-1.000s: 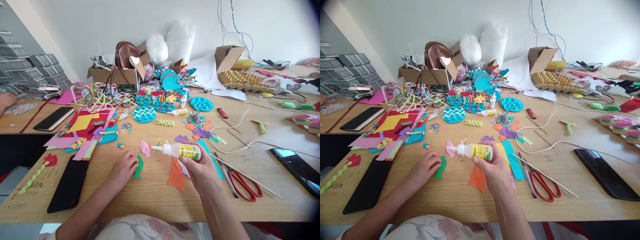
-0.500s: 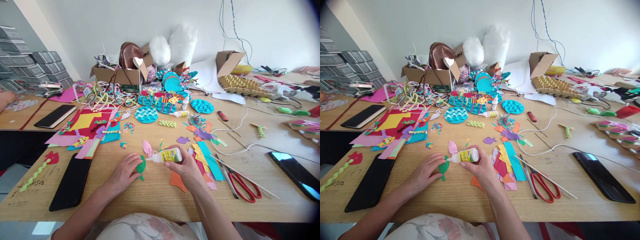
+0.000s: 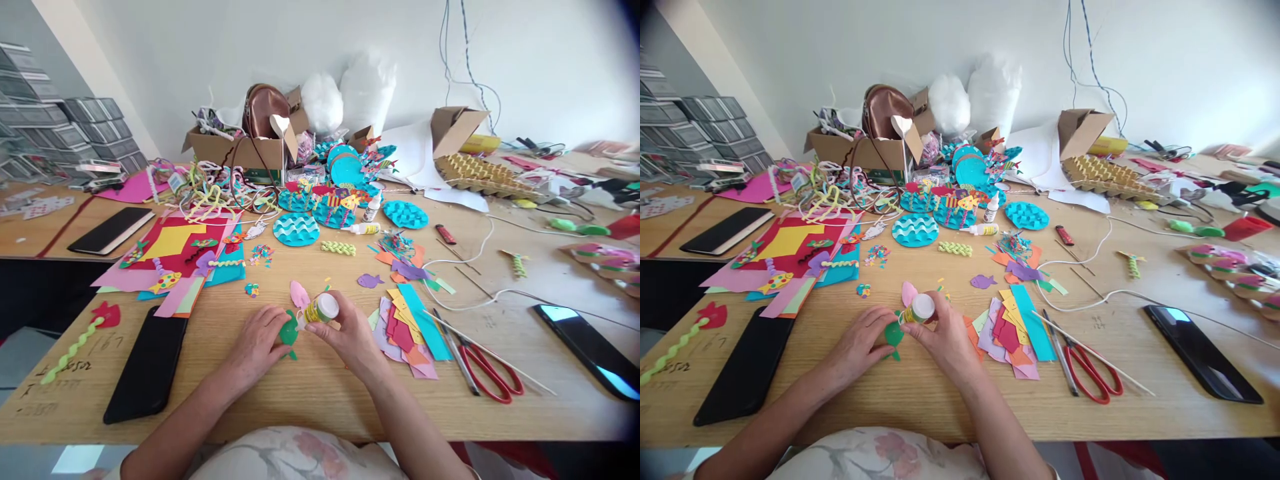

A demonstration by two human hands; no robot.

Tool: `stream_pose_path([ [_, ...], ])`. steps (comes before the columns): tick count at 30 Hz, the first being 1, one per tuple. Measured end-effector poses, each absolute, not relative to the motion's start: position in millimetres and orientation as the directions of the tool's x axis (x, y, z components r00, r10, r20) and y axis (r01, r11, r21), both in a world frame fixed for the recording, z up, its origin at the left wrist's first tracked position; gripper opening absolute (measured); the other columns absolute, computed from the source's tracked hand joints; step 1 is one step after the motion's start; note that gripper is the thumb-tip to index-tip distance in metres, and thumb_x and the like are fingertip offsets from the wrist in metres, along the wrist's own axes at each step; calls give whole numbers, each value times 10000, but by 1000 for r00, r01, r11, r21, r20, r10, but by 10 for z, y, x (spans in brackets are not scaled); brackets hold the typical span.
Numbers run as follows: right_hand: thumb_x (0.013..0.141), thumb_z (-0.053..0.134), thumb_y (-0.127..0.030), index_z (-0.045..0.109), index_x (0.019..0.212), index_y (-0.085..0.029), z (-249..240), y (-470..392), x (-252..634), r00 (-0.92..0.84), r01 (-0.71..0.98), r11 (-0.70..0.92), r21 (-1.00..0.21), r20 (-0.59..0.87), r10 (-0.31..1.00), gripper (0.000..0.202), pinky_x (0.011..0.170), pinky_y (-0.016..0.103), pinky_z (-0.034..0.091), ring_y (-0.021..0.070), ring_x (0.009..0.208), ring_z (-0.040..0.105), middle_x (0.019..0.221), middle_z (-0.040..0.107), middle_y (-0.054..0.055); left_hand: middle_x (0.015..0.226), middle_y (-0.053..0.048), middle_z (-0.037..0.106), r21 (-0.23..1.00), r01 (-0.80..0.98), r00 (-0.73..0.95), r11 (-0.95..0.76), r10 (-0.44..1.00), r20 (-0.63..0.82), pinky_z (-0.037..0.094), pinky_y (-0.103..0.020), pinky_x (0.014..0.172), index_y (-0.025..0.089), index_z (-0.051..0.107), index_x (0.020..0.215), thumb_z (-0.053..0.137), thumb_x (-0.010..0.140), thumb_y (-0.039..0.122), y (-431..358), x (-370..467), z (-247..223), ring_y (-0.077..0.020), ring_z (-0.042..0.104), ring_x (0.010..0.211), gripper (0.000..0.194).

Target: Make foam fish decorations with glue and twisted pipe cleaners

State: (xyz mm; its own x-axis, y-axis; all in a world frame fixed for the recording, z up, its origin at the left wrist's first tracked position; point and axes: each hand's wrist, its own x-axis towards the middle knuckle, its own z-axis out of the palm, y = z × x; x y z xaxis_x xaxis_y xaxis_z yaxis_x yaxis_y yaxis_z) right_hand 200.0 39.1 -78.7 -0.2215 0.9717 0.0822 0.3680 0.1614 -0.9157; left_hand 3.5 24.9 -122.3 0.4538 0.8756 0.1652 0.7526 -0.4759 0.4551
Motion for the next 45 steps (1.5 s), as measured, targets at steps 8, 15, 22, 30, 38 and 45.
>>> stream_pose_path([
  [8, 726, 664, -385, 557, 809, -203, -752, 403, 1927, -214, 404, 203, -892, 124, 969, 227, 580, 234, 381, 147, 654, 530, 703, 597, -15, 1144, -104, 566, 441, 775, 437, -454, 888, 146, 408, -460, 943, 172, 537, 1071, 697, 701, 178, 237, 73, -1194, -275, 497, 1101, 404],
  [15, 728, 658, -397, 556, 781, -206, -702, 410, 1896, -227, 429, 229, -874, 141, 964, 223, 592, 233, 379, 151, 658, 543, 702, 614, -19, 1130, -94, 570, 444, 777, 412, -446, 894, 177, 419, -449, 934, 183, 549, 1049, 700, 688, 177, 233, 91, -1222, -276, 506, 1093, 391],
  [22, 738, 636, -429, 563, 764, -201, -695, 423, 1872, -250, 472, 264, -841, 159, 955, 241, 597, 244, 359, 155, 667, 523, 707, 597, -9, 1132, -102, 575, 454, 766, 412, -455, 890, 197, 428, -455, 922, 174, 551, 1049, 666, 711, 176, 221, 83, -1221, -276, 507, 1088, 357],
  [30, 713, 651, -402, 540, 712, -205, -707, 450, 1848, -239, 458, 246, -854, 148, 960, 226, 579, 232, 353, 141, 640, 503, 662, 581, -24, 1128, -97, 573, 467, 761, 410, -451, 891, 193, 427, -459, 922, 186, 560, 1028, 661, 709, 180, 224, 86, -1214, -278, 506, 1086, 334],
  [38, 726, 621, -416, 442, 587, -214, -693, 479, 1789, -249, 409, 285, -867, 194, 949, 303, 561, 233, 332, 125, 578, 447, 585, 476, -42, 1177, -105, 562, 454, 758, 425, -468, 883, 200, 405, -464, 948, 171, 564, 1049, 673, 710, 177, 219, 83, -1234, -282, 479, 1124, 357],
  [45, 751, 603, -395, 412, 600, -221, -701, 478, 1775, -267, 437, 345, -831, 246, 932, 299, 550, 240, 317, 129, 568, 433, 579, 442, -42, 1144, -110, 595, 458, 748, 431, -481, 876, 217, 402, -473, 949, 158, 576, 1027, 679, 711, 194, 229, 71, -1286, -290, 484, 1131, 334],
])
